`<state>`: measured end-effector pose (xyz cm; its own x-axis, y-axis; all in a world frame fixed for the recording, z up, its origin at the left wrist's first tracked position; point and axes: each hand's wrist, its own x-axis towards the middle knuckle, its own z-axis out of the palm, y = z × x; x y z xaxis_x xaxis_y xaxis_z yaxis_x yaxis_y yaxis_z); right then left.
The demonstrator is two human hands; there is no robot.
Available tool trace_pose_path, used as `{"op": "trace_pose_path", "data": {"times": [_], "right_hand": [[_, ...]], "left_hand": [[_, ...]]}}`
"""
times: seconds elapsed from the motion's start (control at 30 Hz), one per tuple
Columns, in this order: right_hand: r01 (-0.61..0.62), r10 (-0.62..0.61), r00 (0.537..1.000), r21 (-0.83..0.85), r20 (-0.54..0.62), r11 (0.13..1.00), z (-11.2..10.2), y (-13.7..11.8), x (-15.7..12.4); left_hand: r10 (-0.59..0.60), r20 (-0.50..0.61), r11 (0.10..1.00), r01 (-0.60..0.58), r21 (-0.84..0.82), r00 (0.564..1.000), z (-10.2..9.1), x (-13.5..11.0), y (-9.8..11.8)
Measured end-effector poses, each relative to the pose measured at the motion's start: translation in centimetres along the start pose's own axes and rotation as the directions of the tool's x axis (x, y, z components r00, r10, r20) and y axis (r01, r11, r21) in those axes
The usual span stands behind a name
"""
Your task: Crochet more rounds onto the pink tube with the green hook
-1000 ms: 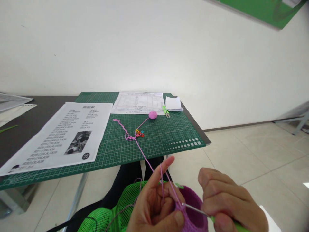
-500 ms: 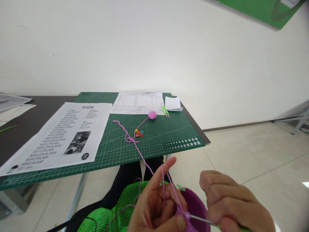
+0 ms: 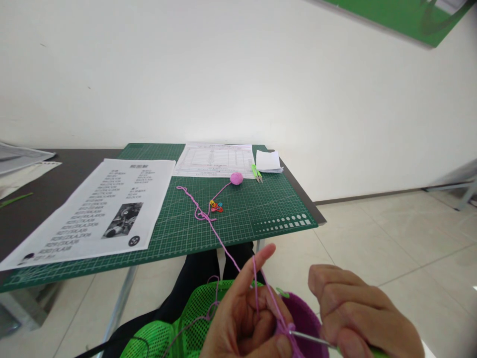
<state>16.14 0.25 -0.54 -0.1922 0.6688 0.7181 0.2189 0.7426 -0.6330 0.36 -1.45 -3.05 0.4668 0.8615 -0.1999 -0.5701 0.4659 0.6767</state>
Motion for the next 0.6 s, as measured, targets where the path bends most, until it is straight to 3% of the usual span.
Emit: {"op": "trace_pose_path", "data": {"times": [0.17,0.6], "right_hand": [[-0.014,0.014,0.999,0.000,-0.040,1.000,-0.14,-0.10,-0.28],[-0.015,0.015,1.000,-0.017,-0.004,1.000,-0.18,-0.04,-0.28]], "left_hand": [[0.007,0.017,1.000,-0.007,0.023,1.000,-0.19,0.11,0.03],[-0.002,0.017,0.999,0.001,0.048,1.000,-0.09,0.07,-0.16]]}}
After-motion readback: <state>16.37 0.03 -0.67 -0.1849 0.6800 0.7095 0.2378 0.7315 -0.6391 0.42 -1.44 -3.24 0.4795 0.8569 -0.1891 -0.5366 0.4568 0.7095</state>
